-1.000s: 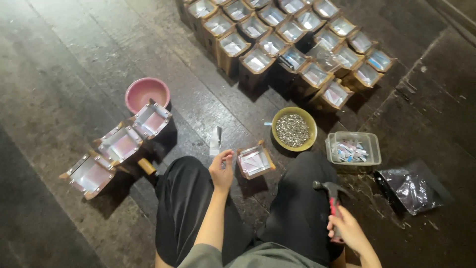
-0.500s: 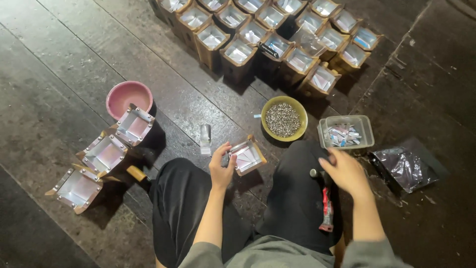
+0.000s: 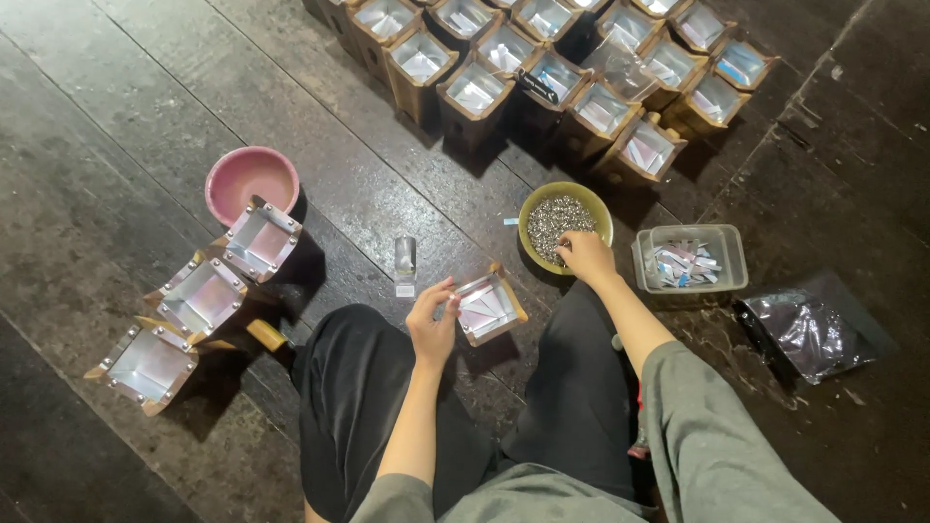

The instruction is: Assembling small metal frames by inserting backings and hammering in securing pins.

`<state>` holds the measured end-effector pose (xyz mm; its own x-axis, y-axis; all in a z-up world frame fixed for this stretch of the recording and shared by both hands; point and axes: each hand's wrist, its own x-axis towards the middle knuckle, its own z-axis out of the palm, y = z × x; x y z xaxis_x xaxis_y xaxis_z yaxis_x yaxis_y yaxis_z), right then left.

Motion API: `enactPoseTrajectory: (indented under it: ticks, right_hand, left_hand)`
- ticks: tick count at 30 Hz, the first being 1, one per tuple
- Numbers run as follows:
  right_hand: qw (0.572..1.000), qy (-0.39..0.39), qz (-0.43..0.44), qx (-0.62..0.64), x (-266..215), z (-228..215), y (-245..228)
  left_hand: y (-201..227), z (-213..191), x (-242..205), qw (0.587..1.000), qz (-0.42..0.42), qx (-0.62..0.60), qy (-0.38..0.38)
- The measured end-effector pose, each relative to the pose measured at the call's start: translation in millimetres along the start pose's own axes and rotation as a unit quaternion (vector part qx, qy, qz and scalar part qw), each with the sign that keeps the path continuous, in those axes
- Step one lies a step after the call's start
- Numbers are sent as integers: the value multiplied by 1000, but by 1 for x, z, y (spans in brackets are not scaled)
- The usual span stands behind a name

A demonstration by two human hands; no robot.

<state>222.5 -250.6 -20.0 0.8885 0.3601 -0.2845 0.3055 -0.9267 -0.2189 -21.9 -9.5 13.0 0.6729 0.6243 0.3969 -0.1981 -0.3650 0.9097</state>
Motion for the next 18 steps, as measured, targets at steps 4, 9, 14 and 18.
enactPoseTrajectory:
  ticks: [4, 9, 14, 18]
  right_hand:
    - [999, 30, -40, -12, -4, -4, -11]
    - [996, 46, -63, -53, 8, 17, 1]
    - [984, 78, -9, 162, 0, 0, -8]
    - [910, 108, -19, 399, -28, -39, -43]
  left_hand:
    - [-4, 0, 2, 999, -19, -25, 12]
    - [-9, 6, -11, 998, 17, -11, 56]
    - [-15, -3, -7, 994, 27, 0, 107]
    - [-46, 0, -18, 982, -125, -110, 90]
